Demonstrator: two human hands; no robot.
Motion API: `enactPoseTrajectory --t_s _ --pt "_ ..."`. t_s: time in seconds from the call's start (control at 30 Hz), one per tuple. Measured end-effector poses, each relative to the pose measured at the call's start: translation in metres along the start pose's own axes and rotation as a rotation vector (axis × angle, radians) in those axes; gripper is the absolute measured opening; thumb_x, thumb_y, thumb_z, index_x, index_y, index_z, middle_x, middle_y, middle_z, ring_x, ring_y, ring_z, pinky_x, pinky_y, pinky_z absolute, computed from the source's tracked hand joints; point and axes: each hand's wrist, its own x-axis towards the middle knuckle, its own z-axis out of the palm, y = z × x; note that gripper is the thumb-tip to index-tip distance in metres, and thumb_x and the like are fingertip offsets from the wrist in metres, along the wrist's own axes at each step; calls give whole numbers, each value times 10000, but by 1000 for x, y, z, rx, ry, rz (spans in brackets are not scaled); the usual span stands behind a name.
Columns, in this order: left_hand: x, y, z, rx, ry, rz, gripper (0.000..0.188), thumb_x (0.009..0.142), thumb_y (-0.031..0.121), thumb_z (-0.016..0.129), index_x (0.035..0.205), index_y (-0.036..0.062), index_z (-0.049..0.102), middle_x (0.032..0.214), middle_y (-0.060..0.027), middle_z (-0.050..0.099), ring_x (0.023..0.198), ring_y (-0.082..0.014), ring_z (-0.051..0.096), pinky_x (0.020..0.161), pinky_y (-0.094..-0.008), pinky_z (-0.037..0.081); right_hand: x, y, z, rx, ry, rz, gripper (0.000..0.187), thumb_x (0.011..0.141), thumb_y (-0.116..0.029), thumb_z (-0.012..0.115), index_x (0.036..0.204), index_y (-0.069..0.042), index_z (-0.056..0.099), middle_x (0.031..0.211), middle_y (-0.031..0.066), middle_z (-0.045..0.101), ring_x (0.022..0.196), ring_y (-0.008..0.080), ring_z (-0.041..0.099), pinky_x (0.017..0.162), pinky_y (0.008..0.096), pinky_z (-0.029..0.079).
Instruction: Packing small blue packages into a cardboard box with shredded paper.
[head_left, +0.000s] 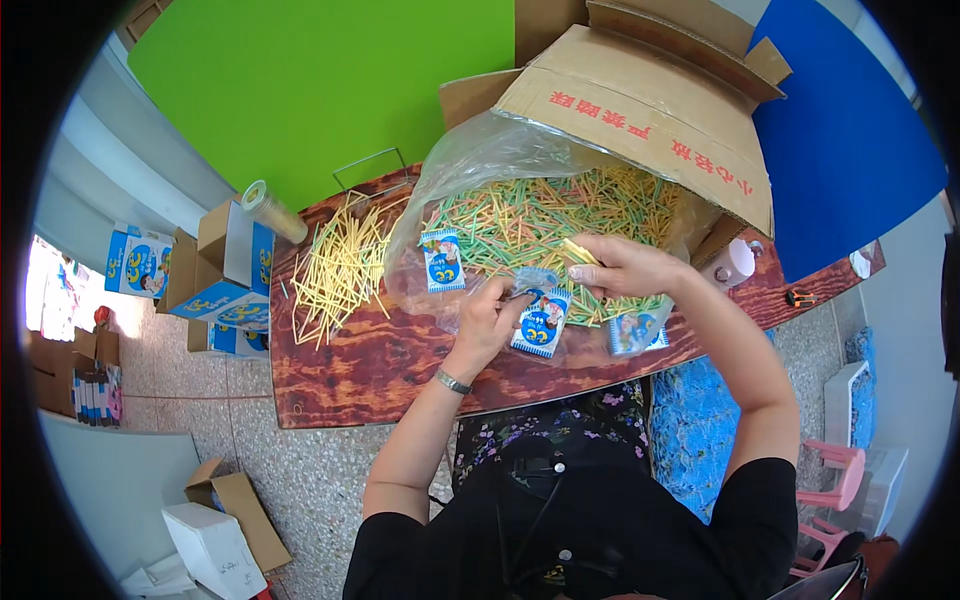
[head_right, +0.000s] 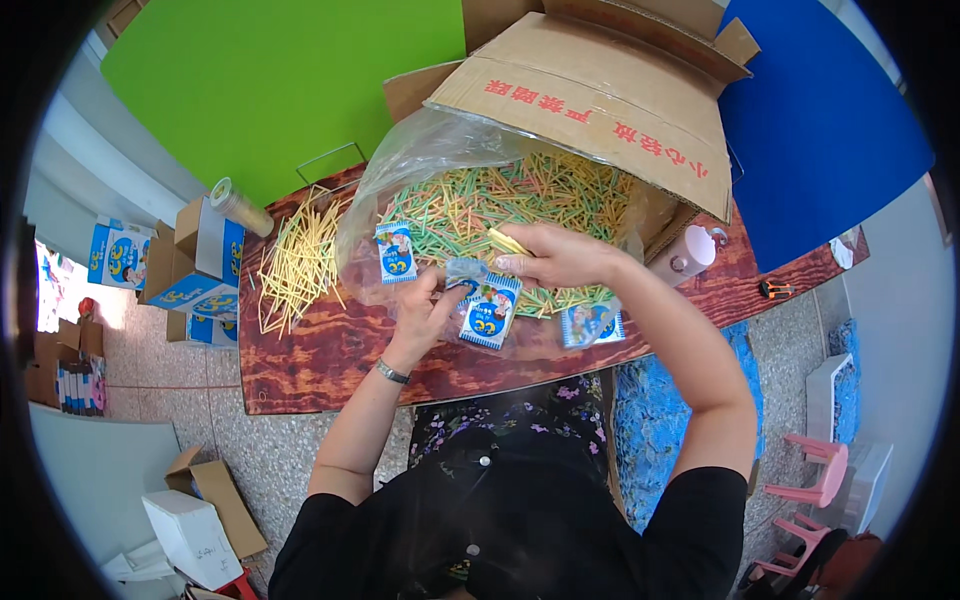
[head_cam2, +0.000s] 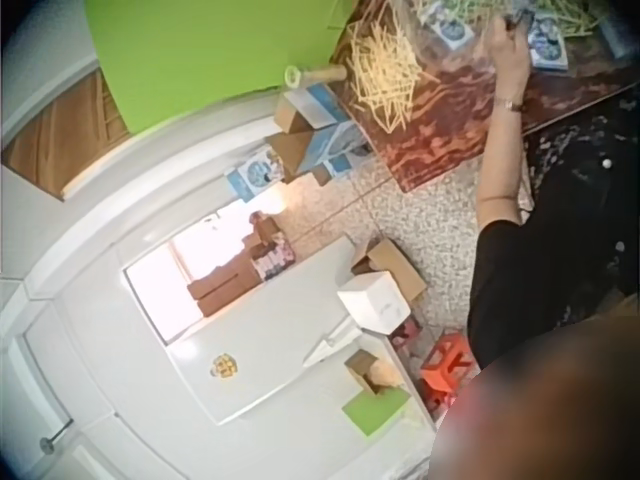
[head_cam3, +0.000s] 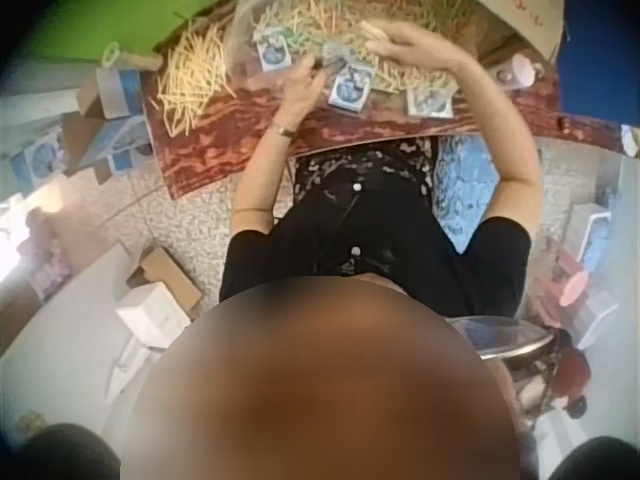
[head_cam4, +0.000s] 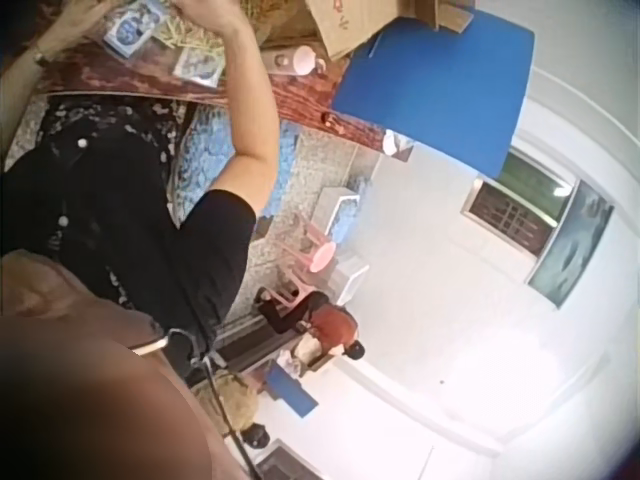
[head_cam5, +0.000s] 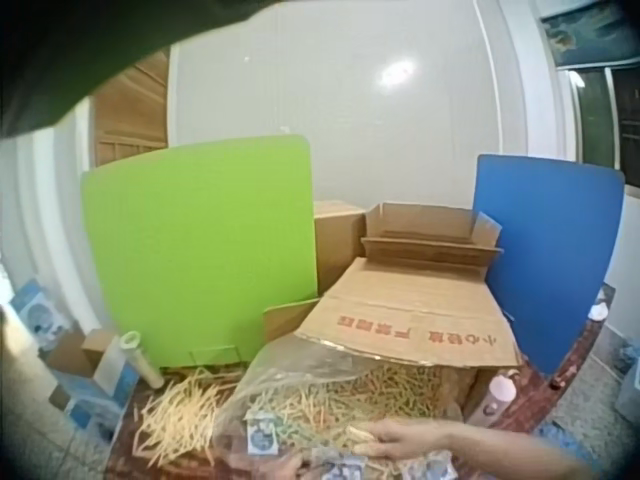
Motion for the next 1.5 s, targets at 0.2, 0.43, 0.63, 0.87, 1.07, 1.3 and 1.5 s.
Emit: enactPoseTrajectory --t_s 0.2,0.43,0.63,0.87,1.07,1.3,1.5 --pt "1 -5 -5 216 46 90 223 801 103 747 946 -2 615 733 -120 635 628 -229 631 570 -328 477 10 -40 -17 -518 -217 55 315 953 -314 574 958 -5 510 699 198 604 718 371 642 636 480 466" --pt "2 -2 -4 315 72 182 243 780 74 743 970 -6 614 812 -140 628 711 -283 632 615 -355 487 33 -51 -18 -844 -342 -33 285 916 -257 620 889 26 621 735 195 647 746 374 652 676 463 502" --pt "3 -1 1 391 78 290 312 773 72 749 1031 -16 596 873 -159 623 739 -311 632 635 -383 498 60 -63 -10 -1033 -563 255 343 859 -304 688 892 36 666 782 213 668 806 394 660 717 463 522" --pt "6 -5 -4 205 14 79 393 798 66 751 1144 -24 589 958 -137 667 764 -179 680 594 -298 546 42 -97 -22 -997 -227 -22 300 844 -265 704 960 10 678 766 193 679 776 349 677 718 409 542" --pt "7 -7 -9 85 -7 103 408 797 20 748 1172 -14 590 991 -111 679 787 -136 677 601 -271 559 19 -49 -33 -596 37 -152 352 827 -138 688 1156 -46 603 885 162 652 781 277 674 704 380 545" --pt "-6 -9 -17 202 54 401 460 744 2 726 1182 14 585 1014 -156 661 850 -300 667 696 -358 542 12 -23 30 -625 216 -465 396 727 -62 744 1099 -114 619 914 84 629 842 274 650 725 372 538" --pt "-21 -6 -25 275 42 519 515 688 -125 607 1189 -8 575 1060 -182 655 937 -341 657 781 -384 543 17 -22 41 -704 234 -601 277 693 -79 694 959 -112 625 830 53 591 799 268 628 669 377 526"
